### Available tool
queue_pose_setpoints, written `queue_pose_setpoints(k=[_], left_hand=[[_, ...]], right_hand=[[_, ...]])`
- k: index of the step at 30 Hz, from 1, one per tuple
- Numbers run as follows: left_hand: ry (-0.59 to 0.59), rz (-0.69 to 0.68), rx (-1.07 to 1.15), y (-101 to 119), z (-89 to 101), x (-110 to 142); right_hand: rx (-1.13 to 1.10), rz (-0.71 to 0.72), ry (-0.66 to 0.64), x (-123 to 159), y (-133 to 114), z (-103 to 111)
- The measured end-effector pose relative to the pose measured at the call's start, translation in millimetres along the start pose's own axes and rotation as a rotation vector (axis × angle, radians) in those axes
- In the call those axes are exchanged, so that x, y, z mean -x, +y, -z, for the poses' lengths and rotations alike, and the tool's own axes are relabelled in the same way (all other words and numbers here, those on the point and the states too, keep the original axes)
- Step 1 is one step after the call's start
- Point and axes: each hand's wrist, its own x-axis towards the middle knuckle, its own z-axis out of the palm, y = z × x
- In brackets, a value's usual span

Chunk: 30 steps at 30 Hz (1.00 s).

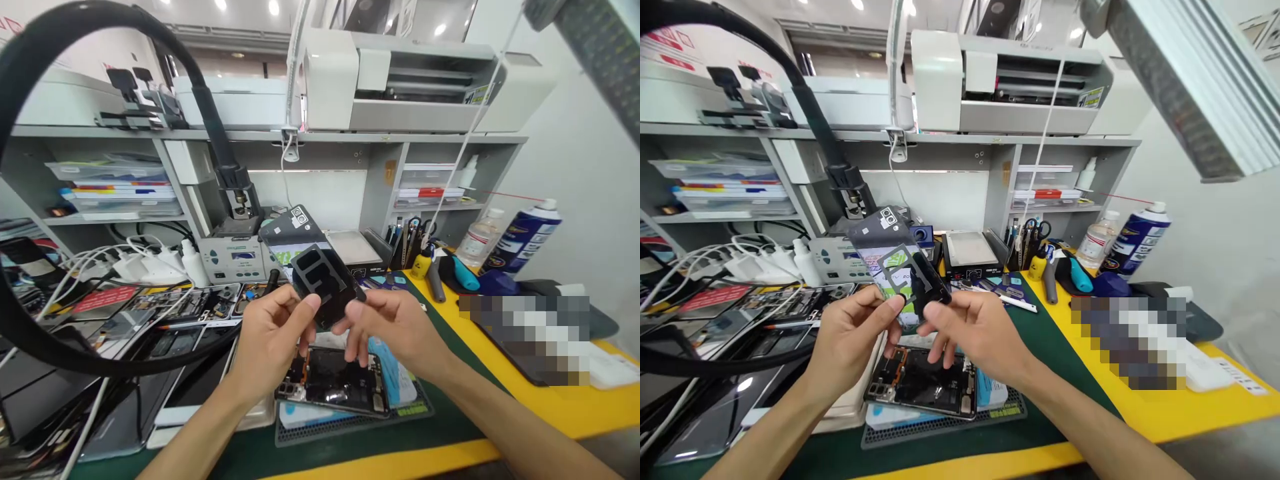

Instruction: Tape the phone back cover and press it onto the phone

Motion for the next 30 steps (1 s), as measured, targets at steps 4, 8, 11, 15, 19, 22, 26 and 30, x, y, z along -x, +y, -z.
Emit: queue_pose_setpoints(k=[4,8,11,15,19,22,26,30], left_hand=[[-0.032,0.005,0.021,-0.5,-2.5,-0.9],[-0.059,0.013,0.032,0.6,-5.8,0.0],[-0.072,0.009,0.005,0.0,-6.4,1.5],[-0.09,-0.029,-0.065,0.0,-7.3,2.0],[-0.1,-0.053,-0.067,1.0,-9.0,1.8],[-0.098,-0.072,-0.069,1.4,-9.8,2.5],[-0.106,-0.08,-0.048,2.3,-10.3,3.4],[-0.101,-0.063,0.021,5.0,-4.2,-3.0]], right_hand=[[0.032,-0.003,0.046,1.7,0.3,-3.5],[0.09,-0.021,0.015,6.2,6.3,2.5],[0.124,-0.029,0.002,8.4,12.7,8.4],[0.152,-0.014,-0.021,10.0,17.7,12.9],[0.146,-0.021,-0.045,11.8,20.3,15.4],[0.141,-0.036,-0.06,12.4,22.2,16.6],[0.127,-0.051,-0.055,9.4,23.3,16.8],[0.133,-0.043,0.004,6.9,23.1,17.7]])
